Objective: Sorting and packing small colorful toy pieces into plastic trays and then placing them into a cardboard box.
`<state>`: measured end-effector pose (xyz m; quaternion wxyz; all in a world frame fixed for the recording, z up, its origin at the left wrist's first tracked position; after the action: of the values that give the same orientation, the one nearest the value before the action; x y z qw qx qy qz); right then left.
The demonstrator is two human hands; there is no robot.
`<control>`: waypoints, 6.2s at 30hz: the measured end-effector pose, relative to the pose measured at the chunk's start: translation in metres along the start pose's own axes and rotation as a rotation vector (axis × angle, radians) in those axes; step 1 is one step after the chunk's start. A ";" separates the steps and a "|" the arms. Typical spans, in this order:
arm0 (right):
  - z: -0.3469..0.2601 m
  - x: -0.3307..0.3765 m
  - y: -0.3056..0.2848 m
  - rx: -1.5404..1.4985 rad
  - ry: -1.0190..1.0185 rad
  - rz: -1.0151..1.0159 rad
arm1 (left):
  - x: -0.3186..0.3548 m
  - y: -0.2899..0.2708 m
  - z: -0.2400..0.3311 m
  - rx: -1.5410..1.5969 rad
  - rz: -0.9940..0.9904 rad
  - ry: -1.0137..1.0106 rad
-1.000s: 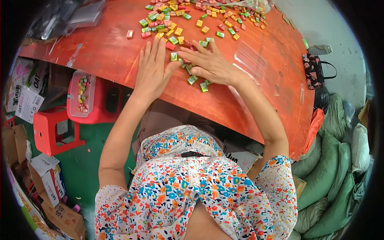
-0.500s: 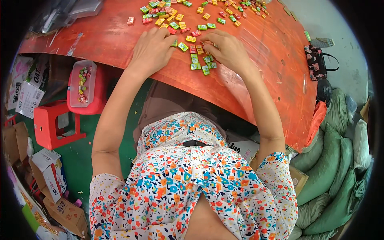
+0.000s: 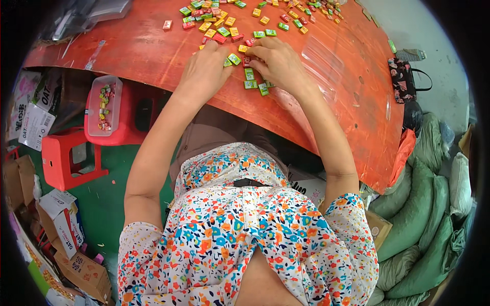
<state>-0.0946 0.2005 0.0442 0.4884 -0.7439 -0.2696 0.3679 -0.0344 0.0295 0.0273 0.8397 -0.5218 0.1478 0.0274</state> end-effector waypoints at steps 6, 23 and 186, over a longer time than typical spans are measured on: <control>-0.003 0.005 0.005 -0.045 0.042 0.040 | -0.004 0.009 -0.002 0.068 -0.004 -0.025; 0.010 -0.009 -0.021 0.018 0.430 -0.096 | 0.017 -0.003 -0.009 0.145 0.006 0.034; 0.025 0.042 -0.025 -0.009 0.154 0.028 | -0.015 -0.005 0.008 -0.001 -0.220 -0.038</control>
<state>-0.0914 0.2556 0.0490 0.4992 -0.7758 -0.2227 0.3153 -0.0459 0.0359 0.0387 0.8402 -0.5345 0.0735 -0.0550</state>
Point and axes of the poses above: each hand's wrist, its own x-axis away from the middle knuckle, its own y-axis out of the palm, z = x × y, the point moved 3 cm from there along -x, towards the middle knuckle, and after that the axes turned 5 degrees about -x, right-handed, at the moved point
